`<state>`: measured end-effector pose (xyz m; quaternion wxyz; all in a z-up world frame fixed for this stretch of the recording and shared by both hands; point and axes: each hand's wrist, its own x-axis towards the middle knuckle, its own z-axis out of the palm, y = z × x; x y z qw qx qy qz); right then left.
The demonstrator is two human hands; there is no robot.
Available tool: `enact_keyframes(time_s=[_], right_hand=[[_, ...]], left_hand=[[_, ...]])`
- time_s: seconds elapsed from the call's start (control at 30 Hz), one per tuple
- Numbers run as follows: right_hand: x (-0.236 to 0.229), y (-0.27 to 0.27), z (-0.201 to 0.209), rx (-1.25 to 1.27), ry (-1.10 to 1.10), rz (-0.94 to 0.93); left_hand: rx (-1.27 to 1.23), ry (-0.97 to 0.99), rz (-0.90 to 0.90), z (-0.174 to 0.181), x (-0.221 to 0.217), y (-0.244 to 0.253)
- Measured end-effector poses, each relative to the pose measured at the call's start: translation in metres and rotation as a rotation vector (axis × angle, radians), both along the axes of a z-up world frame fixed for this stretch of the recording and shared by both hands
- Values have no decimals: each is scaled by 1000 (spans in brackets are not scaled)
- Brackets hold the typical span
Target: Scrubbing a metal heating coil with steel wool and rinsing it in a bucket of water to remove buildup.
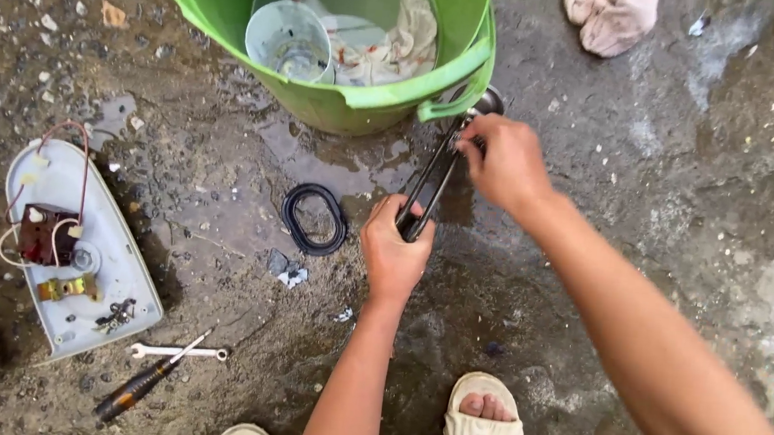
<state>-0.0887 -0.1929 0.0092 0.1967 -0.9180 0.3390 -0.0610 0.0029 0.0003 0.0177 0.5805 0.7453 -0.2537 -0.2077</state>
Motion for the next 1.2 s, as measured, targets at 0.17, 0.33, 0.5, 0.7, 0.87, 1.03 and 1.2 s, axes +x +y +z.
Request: enact_keyframes(time_s=[0.17,0.33,0.5,0.7,0.87,1.03,1.2], right_hand=[[-7,66,37,232,-211,-134],[-7,45,2,191,-291,-248],[-8,84,17,247,-434,-388],[3,51,-22,294,-504,-615],[4,60,-20,443,-530,-718],[7,64,-17,468,-571,-839],[5,51,-30,290,-607,-654]], left_hand=[[46,-55,-45,-5,1,1],[95,-61,-57,-4,-2,5],[121,-59,-87,-5,1,1],[161,35,-142,2,3,-2],[136,-31,-139,1,7,-3],[130,-67,-154,4,5,1],[165,-80,-169,-1,7,-2]])
